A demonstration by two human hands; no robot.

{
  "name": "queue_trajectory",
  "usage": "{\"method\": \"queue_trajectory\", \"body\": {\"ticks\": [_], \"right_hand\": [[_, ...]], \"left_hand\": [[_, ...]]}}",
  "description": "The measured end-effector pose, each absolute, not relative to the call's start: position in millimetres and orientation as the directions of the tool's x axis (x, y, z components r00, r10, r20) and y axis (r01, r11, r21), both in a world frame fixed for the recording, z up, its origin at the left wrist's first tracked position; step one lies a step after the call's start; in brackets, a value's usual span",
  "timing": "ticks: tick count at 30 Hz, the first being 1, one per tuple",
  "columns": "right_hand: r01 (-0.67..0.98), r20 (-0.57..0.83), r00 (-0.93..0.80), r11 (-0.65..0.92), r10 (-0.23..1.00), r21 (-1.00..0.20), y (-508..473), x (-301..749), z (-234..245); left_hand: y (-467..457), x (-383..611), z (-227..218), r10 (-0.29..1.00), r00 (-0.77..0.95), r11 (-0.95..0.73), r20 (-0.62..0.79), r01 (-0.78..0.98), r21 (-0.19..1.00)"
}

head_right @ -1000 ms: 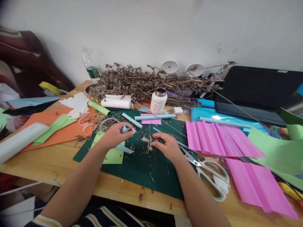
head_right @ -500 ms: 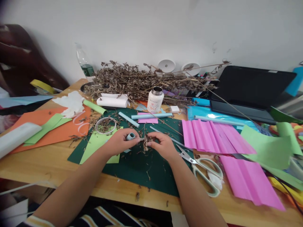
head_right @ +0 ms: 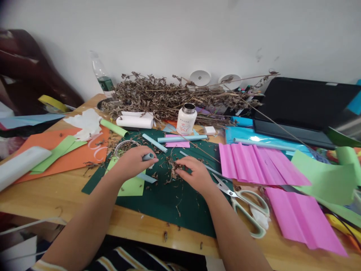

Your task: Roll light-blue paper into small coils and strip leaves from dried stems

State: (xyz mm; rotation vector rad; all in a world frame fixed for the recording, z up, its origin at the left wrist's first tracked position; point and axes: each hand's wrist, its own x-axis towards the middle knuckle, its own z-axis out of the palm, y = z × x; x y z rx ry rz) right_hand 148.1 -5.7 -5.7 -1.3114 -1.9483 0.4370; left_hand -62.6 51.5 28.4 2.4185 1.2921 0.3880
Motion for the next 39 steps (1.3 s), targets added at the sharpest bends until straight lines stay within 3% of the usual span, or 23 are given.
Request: {"method": "queue_trajectory", "body": {"ticks": [7,13,17,20,23,25,29,39], "right_hand": [[0.655,0.457,-0.337,0.554,0.823,-0.515,-10.6,139.2,-2.0],[0.615,0.423,-0.289,0.505,0.859,-0.605,-12.1,140.0,-0.4],[0.462,0.386,-0.145,0.407,0.911,-0.788,-11.2,144.8,-5.2],[0.135,0.295,-0.003,0.293,0.955,-0.946,-9.8,146.3,-13.4],[-0.22,0.139,0.036,0.143,0.99,-0.965,-8.7,143.5,-18.4],[-0.333,0.059,0.01,0.059,0.998,-0.941,-8.6,140.5,-18.5],[-0.384,0.011,-0.024,0.001,1.0,-0.923,-9.5,136.9,-17.6],[-0.301,-0.004,-0.005,-0.005,1.0,-0.953,-9.0,137.0,-20.7]], "left_hand": [[32.7,-36.4,24.5,0.854,0.51,-0.384,0.103,0.484,0.787],[29.6,-32.9,18.9,0.89,0.45,-0.261,0.073,0.372,0.891],[29.9,-34.0,19.7,0.878,0.47,-0.265,0.086,0.33,0.906],[31.1,-35.7,20.4,0.873,0.465,-0.333,0.15,0.342,0.878],[31.0,-36.6,21.0,0.813,0.525,-0.474,0.252,0.347,0.809],[29.8,-36.1,21.2,0.755,0.591,-0.547,0.284,0.329,0.77],[27.9,-33.4,20.1,0.727,0.625,-0.557,0.283,0.296,0.776],[28.6,-31.5,18.6,0.793,0.574,-0.44,0.204,0.308,0.843]]}}
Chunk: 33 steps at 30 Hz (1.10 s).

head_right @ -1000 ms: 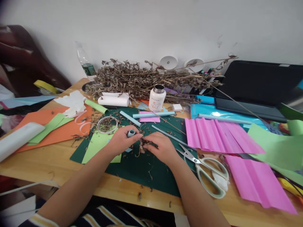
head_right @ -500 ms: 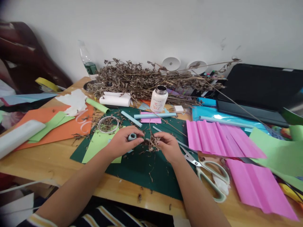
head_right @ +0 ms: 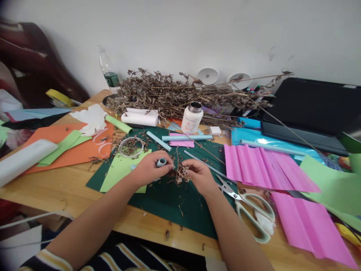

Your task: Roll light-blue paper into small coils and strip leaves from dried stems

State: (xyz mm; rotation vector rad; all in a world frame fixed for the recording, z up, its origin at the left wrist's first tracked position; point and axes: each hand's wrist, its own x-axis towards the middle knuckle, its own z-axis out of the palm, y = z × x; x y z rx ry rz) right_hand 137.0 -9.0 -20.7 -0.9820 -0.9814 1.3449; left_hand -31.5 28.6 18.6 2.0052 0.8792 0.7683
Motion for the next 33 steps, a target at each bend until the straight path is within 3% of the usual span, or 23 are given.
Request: {"method": "queue_trajectory", "body": {"ticks": [5,9,11,13,16,18,20,23,26,33], "right_hand": [[-0.308,-0.015,-0.026,-0.022,1.0,-0.951,-9.3,137.4,-19.5],[-0.322,0.015,-0.055,-0.003,0.998,-0.947,-7.6,139.8,-22.7],[-0.309,0.039,-0.065,0.017,0.997,-0.951,-6.6,141.2,-23.8],[-0.212,0.07,-0.068,0.054,0.995,-0.976,-6.3,141.9,-22.7],[0.129,0.156,-0.09,0.167,0.984,-0.977,-8.2,140.0,-16.5],[0.348,0.223,-0.149,0.262,0.963,-0.9,-10.5,137.0,-11.1],[0.462,0.282,-0.201,0.344,0.938,-0.817,-13.0,133.6,-7.2],[0.532,0.35,-0.183,0.392,0.919,-0.751,-15.2,130.6,-5.7],[0.581,0.376,-0.071,0.344,0.924,-0.738,-14.6,132.0,-7.0],[0.495,0.269,0.01,0.229,0.963,-0.838,-7.6,147.8,-11.5]], "left_hand": [[35.1,-41.5,24.6,0.871,0.463,-0.371,0.167,0.395,0.84],[48.2,-56.0,26.5,0.867,0.486,-0.439,0.108,0.644,0.627],[51.0,-57.8,26.3,0.849,0.527,-0.447,0.034,0.684,0.576],[49.0,-54.3,26.6,0.816,0.578,-0.432,-0.013,0.624,0.65],[40.3,-44.0,27.5,0.783,0.622,-0.383,0.026,0.449,0.807],[35.0,-38.4,27.3,0.808,0.586,-0.353,0.064,0.395,0.848],[32.0,-35.7,26.0,0.848,0.525,-0.318,0.07,0.399,0.86],[31.7,-36.4,23.0,0.893,0.446,-0.249,0.062,0.373,0.894],[34.1,-38.7,20.0,0.937,0.346,-0.151,0.054,0.261,0.953],[37.8,-38.7,16.0,0.974,0.221,-0.072,0.044,0.12,0.99]]}}
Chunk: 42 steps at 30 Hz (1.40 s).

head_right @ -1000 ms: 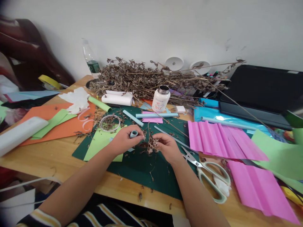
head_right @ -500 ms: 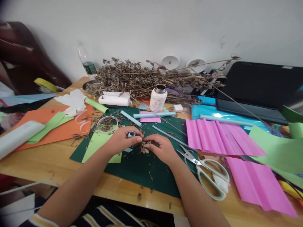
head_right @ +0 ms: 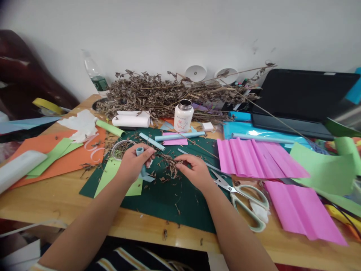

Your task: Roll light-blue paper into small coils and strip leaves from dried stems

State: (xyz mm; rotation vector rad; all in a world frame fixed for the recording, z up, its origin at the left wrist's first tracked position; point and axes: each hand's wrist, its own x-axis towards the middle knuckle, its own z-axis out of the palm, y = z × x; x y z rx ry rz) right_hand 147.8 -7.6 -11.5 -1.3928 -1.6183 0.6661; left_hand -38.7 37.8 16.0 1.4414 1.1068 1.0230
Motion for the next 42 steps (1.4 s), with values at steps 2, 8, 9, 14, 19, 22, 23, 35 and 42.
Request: {"method": "queue_trajectory", "body": {"ticks": [2,8,9,14,19,22,23,35,42], "right_hand": [[0.447,0.257,0.077,0.197,0.963,-0.872,-6.2,153.0,-13.3],[0.526,0.163,-0.019,0.148,0.986,-0.838,-4.2,163.1,-9.3],[0.558,0.15,-0.056,0.155,0.987,-0.815,-4.4,163.1,-7.6],[0.604,0.074,-0.214,0.191,0.974,-0.774,-6.4,157.5,-0.9],[0.721,0.0,-0.362,0.28,0.932,-0.634,-6.3,153.0,1.3],[0.782,0.194,-0.33,0.383,0.924,-0.492,-5.5,155.1,-0.5],[0.779,0.275,-0.299,0.4,0.914,-0.482,-5.6,156.0,-1.4],[0.767,0.584,-0.37,0.593,0.722,-0.247,-17.1,131.8,1.7],[0.787,0.607,-0.402,0.597,0.685,-0.152,-18.2,131.4,7.9]], "left_hand": [[38.1,-38.5,16.1,0.978,0.203,-0.065,0.049,0.076,0.995],[38.7,-37.5,16.3,0.985,0.166,-0.038,0.038,-0.007,0.999],[38.8,-37.1,16.2,0.985,0.166,-0.035,0.036,-0.008,0.999],[40.0,-35.7,14.6,0.989,0.146,-0.021,0.029,-0.054,0.998],[39.0,-36.6,12.5,0.985,0.162,-0.06,0.058,0.004,0.998],[36.7,-36.1,11.6,0.973,0.225,-0.081,0.056,0.103,0.991],[35.8,-35.6,11.4,0.967,0.252,-0.085,0.047,0.14,0.986],[17.0,-27.5,24.2,0.816,0.542,-0.481,0.2,0.446,0.755],[12.1,-27.6,25.7,0.874,0.417,-0.414,0.249,0.372,0.831]]}}
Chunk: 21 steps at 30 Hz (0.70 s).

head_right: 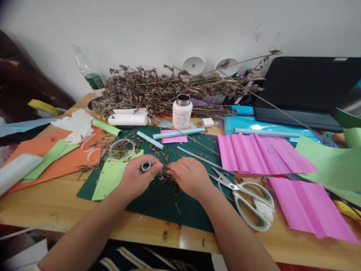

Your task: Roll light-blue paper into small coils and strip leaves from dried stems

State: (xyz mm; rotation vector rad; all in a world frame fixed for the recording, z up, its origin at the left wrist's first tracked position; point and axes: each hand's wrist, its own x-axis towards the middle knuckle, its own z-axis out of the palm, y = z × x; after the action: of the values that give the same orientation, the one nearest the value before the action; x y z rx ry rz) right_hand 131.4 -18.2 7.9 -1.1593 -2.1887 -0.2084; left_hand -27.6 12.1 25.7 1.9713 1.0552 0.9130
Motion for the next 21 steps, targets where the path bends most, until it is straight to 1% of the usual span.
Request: {"method": "queue_trajectory", "body": {"ticks": [2,4,5,6,7,8,9,10,11,12,13,14,15,16,17,18,20,21], "right_hand": [[0.819,0.598,-0.393,0.562,0.699,-0.119,-16.4,136.9,5.3],[0.869,0.577,-0.345,0.484,0.74,-0.103,-12.9,147.0,1.5],[0.892,0.56,-0.301,0.435,0.772,-0.121,-11.0,152.9,-0.1],[0.906,0.538,-0.249,0.39,0.806,-0.165,-9.1,158.4,-1.3],[0.903,0.518,-0.201,0.362,0.831,-0.23,-7.7,162.9,-2.0],[0.883,0.501,-0.164,0.353,0.85,-0.31,-6.8,165.8,-2.1],[0.844,0.489,-0.136,0.359,0.862,-0.398,-6.5,166.7,-2.0],[0.788,0.478,-0.11,0.37,0.871,-0.492,-6.7,165.7,-1.8],[0.714,0.463,-0.073,0.37,0.884,-0.594,-7.4,162.9,-1.7],[0.61,0.43,-0.026,0.355,0.903,-0.708,-8.2,158.9,-1.8],[0.469,0.374,0.022,0.32,0.927,-0.823,-9.1,154.3,-2.1],[0.29,0.298,0.06,0.269,0.953,-0.918,-9.7,149.6,-2.4],[0.092,0.215,0.081,0.207,0.973,-0.974,-9.9,145.5,-2.7],[-0.097,0.137,0.087,0.146,0.987,-0.985,-9.7,142.0,-2.9],[-0.252,0.07,0.085,0.089,0.994,-0.964,-9.1,139.4,-2.9],[-0.362,0.009,0.089,0.041,0.996,-0.931,-8.1,137.5,-2.7],[-0.477,-0.094,0.127,-0.022,0.987,-0.878,-5.9,135.7,-2.2],[-0.505,-0.128,0.149,-0.036,0.98,-0.862,-4.9,135.2,-2.0]], "left_hand": [[15.4,-31.2,23.4,0.921,0.318,-0.318,0.225,0.282,0.905],[22.2,-36.9,21.4,0.963,0.158,-0.235,0.217,0.105,0.966],[26.2,-39.9,20.7,0.97,0.086,-0.227,0.226,0.004,0.974],[30.1,-42.5,20.3,0.971,0.021,-0.237,0.239,-0.067,0.969],[33.4,-44.7,20.3,0.97,0.011,-0.241,0.242,-0.086,0.967],[35.8,-46.4,20.7,0.969,0.014,-0.246,0.248,-0.062,0.967],[37.5,-48.0,21.5,0.967,0.021,-0.255,0.255,0.001,0.967],[38.5,-49.6,22.8,0.963,0.027,-0.269,0.267,0.101,0.958],[39.4,-51.6,24.4,0.955,0.014,-0.291,0.296,0.227,0.929],[40.7,-54.4,26.2,0.94,-0.007,-0.315,0.34,0.365,0.876],[42.6,-58.0,28.0,0.92,-0.021,-0.328,0.39,0.501,0.801],[45.4,-62.4,29.6,0.902,-0.028,-0.322,0.432,0.625,0.711],[48.9,-67.3,30.8,0.895,-0.017,-0.297,0.446,0.723,0.623],[52.9,-72.3,31.4,0.903,-0.006,-0.255,0.429,0.796,0.549],[56.9,-76.7,31.6,0.925,-0.005,-0.198,0.38,0.847,0.493],[60.3,-80.1,31.5,0.943,-0.005,-0.154,0.333,0.881,0.448],[63.2,-81.9,31.1,0.945,0.001,-0.14,0.326,0.904,0.403],[62.1,-80.1,31.3,0.935,0.032,-0.181,0.353,0.899,0.399]]}}
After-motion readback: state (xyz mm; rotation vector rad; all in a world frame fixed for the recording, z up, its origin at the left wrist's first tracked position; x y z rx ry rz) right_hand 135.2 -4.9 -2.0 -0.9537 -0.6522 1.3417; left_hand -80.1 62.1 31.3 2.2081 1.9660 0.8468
